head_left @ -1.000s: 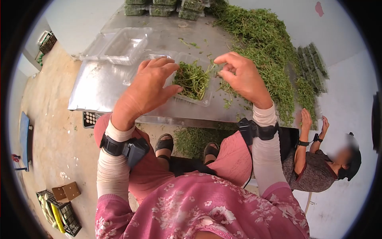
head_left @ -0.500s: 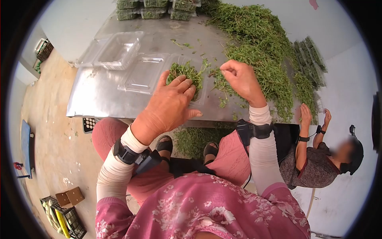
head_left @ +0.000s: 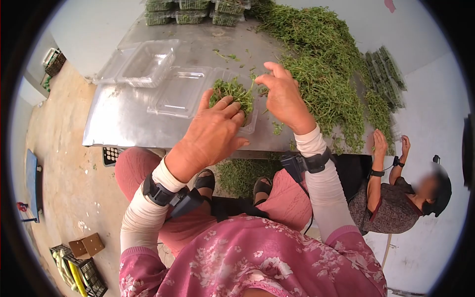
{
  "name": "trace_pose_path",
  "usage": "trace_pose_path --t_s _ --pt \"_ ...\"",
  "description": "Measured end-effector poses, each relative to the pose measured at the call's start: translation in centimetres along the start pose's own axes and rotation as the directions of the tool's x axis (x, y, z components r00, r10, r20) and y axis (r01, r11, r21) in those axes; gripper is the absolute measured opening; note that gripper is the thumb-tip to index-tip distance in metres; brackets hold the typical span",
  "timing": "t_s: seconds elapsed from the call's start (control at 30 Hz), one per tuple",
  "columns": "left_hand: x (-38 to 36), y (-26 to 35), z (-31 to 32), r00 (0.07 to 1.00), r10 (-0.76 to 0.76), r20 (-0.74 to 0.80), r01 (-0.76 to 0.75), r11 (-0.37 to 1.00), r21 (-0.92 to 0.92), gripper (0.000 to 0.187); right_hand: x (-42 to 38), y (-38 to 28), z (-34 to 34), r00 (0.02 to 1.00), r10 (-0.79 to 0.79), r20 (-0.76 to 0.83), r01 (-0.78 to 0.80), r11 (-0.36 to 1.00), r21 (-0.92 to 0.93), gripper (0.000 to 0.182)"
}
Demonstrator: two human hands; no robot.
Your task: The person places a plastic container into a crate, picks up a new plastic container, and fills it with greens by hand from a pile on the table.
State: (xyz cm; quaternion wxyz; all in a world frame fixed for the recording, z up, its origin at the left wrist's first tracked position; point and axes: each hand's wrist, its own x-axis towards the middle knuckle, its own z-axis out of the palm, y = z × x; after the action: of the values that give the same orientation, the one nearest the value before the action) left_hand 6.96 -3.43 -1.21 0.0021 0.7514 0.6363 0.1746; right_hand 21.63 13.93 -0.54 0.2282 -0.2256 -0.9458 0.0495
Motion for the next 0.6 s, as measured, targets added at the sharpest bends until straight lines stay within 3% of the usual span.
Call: trace_pose_path --t_s 0.13,0.3,0.6 --pt "-0.1 -0.2 0.2 0.998 0.011 -0.058 -0.013 0.999 -0.033 0.055 0.2 -1.4 -0.6 0.998 0.042 0.051 -0.038 0.996 -0.076 0.041" --pt "0.2 0.6 -0.7 0.98 0.047 -0.192 -0.063 0.995 -0.077 0.046 0.0 -2.3 0.2 0.999 -0.015 0.043 0.02 0.993 -0.115 0.031" --pt "0.6 0.8 0.3 0.994 0.043 -0.103 -0.046 0.998 -0.032 0.05 0.2 -3.0 0.4 0.972 0.026 0.235 -0.006 0.997 -0.083 0.012"
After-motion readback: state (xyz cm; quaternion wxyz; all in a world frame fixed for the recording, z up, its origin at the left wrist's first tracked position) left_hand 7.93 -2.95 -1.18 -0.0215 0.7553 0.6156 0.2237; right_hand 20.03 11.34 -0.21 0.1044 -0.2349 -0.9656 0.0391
